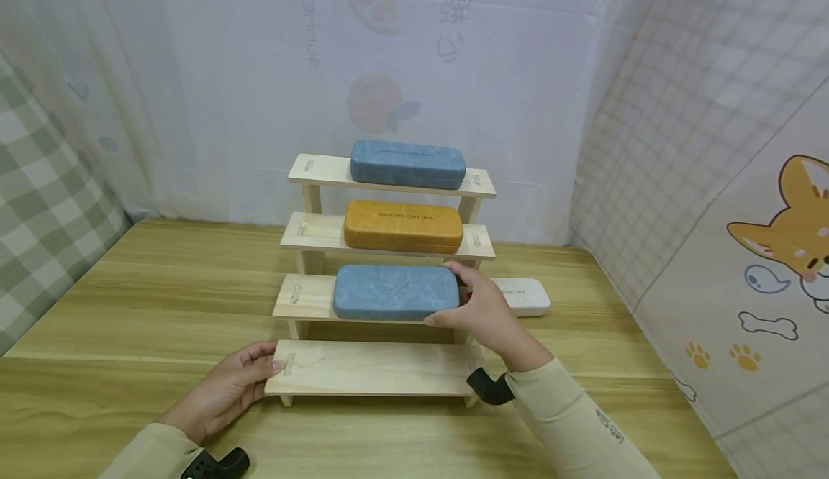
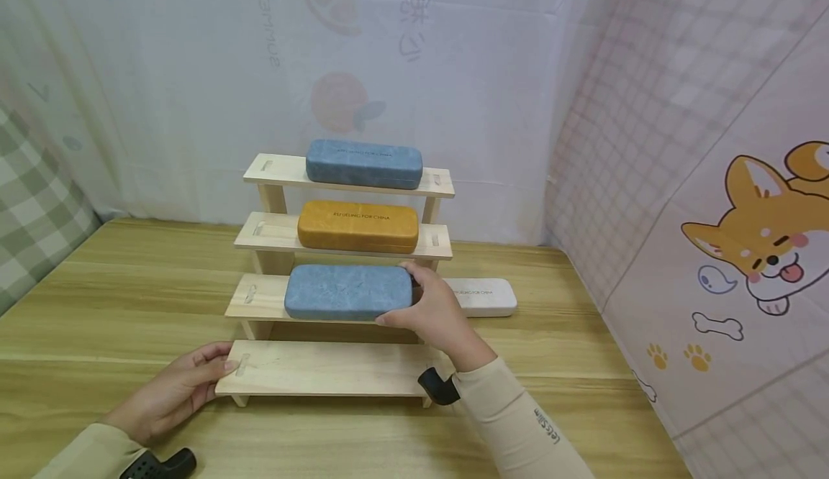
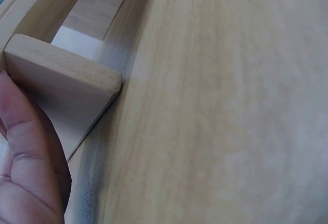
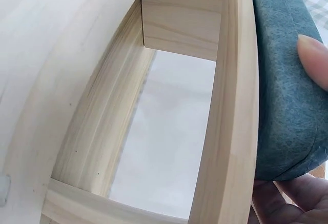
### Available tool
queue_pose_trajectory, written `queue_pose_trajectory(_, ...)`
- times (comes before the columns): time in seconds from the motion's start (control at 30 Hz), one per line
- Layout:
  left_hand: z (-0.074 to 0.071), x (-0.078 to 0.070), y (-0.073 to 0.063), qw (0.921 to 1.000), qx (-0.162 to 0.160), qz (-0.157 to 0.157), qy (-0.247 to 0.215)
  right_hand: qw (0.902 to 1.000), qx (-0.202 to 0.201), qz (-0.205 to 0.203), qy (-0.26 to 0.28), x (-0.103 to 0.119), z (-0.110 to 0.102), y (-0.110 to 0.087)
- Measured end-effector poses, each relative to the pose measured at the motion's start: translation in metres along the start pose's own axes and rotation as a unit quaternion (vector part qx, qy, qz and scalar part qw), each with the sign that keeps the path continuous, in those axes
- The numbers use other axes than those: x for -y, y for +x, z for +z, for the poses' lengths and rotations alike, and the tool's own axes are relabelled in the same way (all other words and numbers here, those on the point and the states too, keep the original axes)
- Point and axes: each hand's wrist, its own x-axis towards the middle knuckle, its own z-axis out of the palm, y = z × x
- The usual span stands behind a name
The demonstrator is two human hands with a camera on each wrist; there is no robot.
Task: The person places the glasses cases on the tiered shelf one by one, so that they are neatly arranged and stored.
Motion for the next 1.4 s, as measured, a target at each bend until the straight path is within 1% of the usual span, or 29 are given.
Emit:
queue_pose_trajectory(0.2, -0.0004, -0.0001, -0.0001, 1.0000, 0.004, 0.005, 0.001, 0.9998, -0.003, 0.002, -0.019, 0.0004, 0.0012, 0.0004)
queue_pose_trajectory(0.5, 0.0003, -0.0006, -0.0004, 1.0000, 0.003, 0.002, 0.003, 0.9983, 0.000, 0.003, -0.059, 0.0022, 0.0013, 0.0016)
queue_pose_trajectory(0.73, 0.0012, -0.0022, -0.0004, 1.0000, -0.006, -0.003, 0.002, 0.9977, 0.007, 0.006, -0.067, 0.0025, -0.0006, 0.0039)
queue_pose_trajectory(0.83, 0.0011, -0.0025, -0.0003, 1.0000, -0.003, -0.003, 0.003, 0.9974, 0.010, 0.006, -0.071, 0.0028, -0.0013, 0.0046)
queue_pose_trajectory(1.03, 0.0010, -0.0022, -0.0001, 1.0000, 0.000, -0.002, 0.003, 0.9979, 0.021, 0.009, -0.060, 0.0024, -0.0021, 0.0067)
queue_pose_trajectory(1.27, -0.0001, -0.0001, -0.0004, 0.9999, 0.008, 0.005, 0.007, 0.9980, 0.034, -0.007, -0.054, 0.0014, -0.0028, 0.0046)
queue_pose_trajectory(1.4, -0.0010, 0.0009, 0.0000, 0.9999, 0.012, 0.007, 0.001, 0.9963, 0.029, -0.025, -0.077, -0.0018, -0.0050, 0.0015)
